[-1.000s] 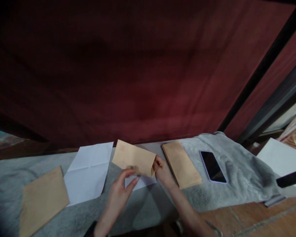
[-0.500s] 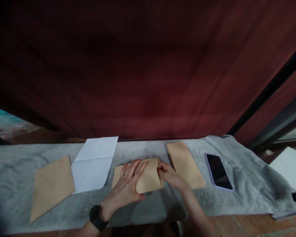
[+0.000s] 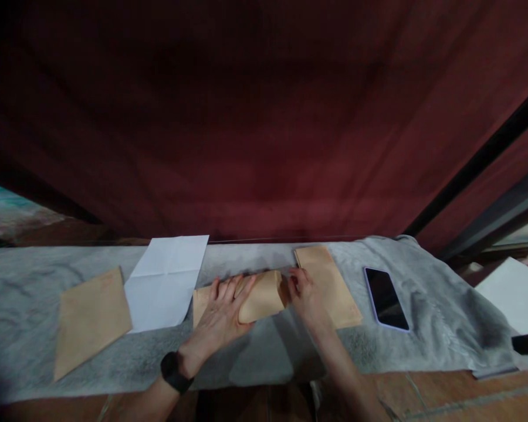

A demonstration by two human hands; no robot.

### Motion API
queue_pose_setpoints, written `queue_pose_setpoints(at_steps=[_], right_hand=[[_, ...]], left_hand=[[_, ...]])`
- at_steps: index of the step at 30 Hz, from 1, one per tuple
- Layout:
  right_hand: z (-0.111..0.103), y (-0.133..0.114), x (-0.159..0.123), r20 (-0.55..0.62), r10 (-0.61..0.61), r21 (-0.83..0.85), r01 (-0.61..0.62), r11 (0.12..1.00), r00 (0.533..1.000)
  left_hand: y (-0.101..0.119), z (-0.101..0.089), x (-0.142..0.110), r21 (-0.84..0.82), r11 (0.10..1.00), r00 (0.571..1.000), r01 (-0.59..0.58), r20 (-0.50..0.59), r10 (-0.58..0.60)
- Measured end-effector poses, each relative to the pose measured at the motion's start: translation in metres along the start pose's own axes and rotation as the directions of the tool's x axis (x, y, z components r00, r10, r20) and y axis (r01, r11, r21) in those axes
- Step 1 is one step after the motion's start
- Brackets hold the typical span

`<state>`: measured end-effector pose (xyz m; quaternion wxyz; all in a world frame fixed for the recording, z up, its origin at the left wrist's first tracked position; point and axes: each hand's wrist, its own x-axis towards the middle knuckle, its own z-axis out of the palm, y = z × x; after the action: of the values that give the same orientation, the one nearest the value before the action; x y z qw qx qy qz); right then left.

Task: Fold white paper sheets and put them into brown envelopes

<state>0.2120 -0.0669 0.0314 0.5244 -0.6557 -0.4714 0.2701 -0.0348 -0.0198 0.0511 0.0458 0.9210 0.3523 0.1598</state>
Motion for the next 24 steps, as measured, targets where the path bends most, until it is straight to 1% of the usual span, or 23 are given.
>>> queue_pose_setpoints(at_steps=[1, 2, 3, 4, 5, 6, 7, 8, 10, 11, 12, 13, 14, 15, 17, 18, 19, 21, 24], right_hand=[[-0.001, -0.005, -0.001, 0.006, 0.016, 0.045, -0.017, 0.999, 1.000], [0.000, -0.011, -0.004, 0.063, 0.050, 0.111, -0.056, 0.992, 0.997], [0.001, -0.016, -0.007, 0.150, 0.088, 0.170, -0.113, 0.979, 0.985], [0.003, -0.021, -0.010, 0.258, 0.122, 0.212, -0.180, 0.961, 0.958], [0.006, -0.025, -0.013, 0.361, 0.147, 0.226, -0.239, 0.944, 0.921], [0.009, -0.028, -0.015, 0.431, 0.159, 0.221, -0.275, 0.936, 0.888], [0.012, -0.029, -0.016, 0.457, 0.159, 0.209, -0.280, 0.937, 0.875], [0.014, -0.029, -0.015, 0.435, 0.149, 0.195, -0.254, 0.947, 0.888], [0.018, -0.024, -0.008, 0.299, 0.114, 0.164, -0.168, 0.972, 0.947], [0.020, -0.020, -0.004, 0.223, 0.093, 0.138, -0.126, 0.982, 0.970], [0.023, -0.016, 0.000, 0.171, 0.064, 0.101, -0.082, 0.991, 0.983], [0.027, -0.012, 0.003, 0.152, 0.026, 0.056, -0.035, 0.998, 0.988], [0.033, -0.009, 0.005, 0.169, -0.019, 0.004, 0.019, 1.000, 0.986], [0.039, -0.005, 0.006, 0.208, -0.070, -0.054, 0.083, 0.995, 0.976], [0.055, -0.002, 0.005, 0.312, -0.153, -0.200, 0.222, 0.954, 0.938], [0.062, -0.001, 0.004, 0.352, -0.162, -0.278, 0.268, 0.922, 0.922], [0.068, -0.001, 0.003, 0.375, -0.154, -0.361, 0.298, 0.884, 0.914], [0.076, -0.003, 0.001, 0.393, -0.116, -0.506, 0.320, 0.801, 0.912], [0.076, -0.007, 0.001, 0.426, -0.068, -0.610, 0.342, 0.715, 0.902]], left_hand=[[-0.002, 0.001, -0.001, 0.000, 1.000, 1.000, 0.007, -0.004, -0.007], [-0.003, 0.002, -0.001, -0.001, 1.000, 1.000, 0.009, -0.005, -0.009], [-0.003, 0.004, -0.002, -0.001, 1.000, 1.000, 0.004, -0.004, -0.004], [-0.003, 0.004, -0.003, 0.000, 1.000, 1.000, -0.005, 0.001, 0.005], [-0.002, 0.004, -0.004, 0.002, 1.000, 1.000, -0.018, 0.008, 0.018], [-0.003, 0.003, -0.004, 0.004, 1.000, 0.999, -0.029, 0.016, 0.029], [-0.005, 0.001, -0.005, 0.006, 0.999, 0.999, -0.035, 0.021, 0.035], [-0.009, -0.003, -0.005, 0.011, 0.999, 0.999, -0.030, 0.024, 0.030], [-0.023, -0.012, -0.007, 0.036, 0.999, 1.000, 0.025, -0.003, -0.025], [-0.033, -0.018, -0.007, 0.058, 0.996, 0.997, 0.073, -0.030, -0.071], [-0.045, -0.024, -0.008, 0.082, 0.988, 0.990, 0.132, -0.065, -0.127], [-0.057, -0.029, -0.010, 0.104, 0.976, 0.979, 0.189, -0.096, -0.179], [-0.069, -0.034, -0.012, 0.121, 0.962, 0.966, 0.246, -0.114, -0.232], [-0.079, -0.037, -0.014, 0.130, 0.946, 0.952, 0.297, -0.112, -0.283], [-0.095, -0.039, -0.018, 0.132, 0.921, 0.930, 0.367, -0.051, -0.363], [-0.100, -0.039, -0.020, 0.125, 0.915, 0.922, 0.384, -0.005, -0.386], [-0.103, -0.038, -0.022, 0.115, 0.915, 0.918, 0.387, 0.044, -0.394], [-0.106, -0.036, -0.027, 0.087, 0.923, 0.915, 0.375, 0.124, -0.384], [-0.106, -0.036, -0.033, 0.061, 0.919, 0.898, 0.389, 0.197, -0.393]])
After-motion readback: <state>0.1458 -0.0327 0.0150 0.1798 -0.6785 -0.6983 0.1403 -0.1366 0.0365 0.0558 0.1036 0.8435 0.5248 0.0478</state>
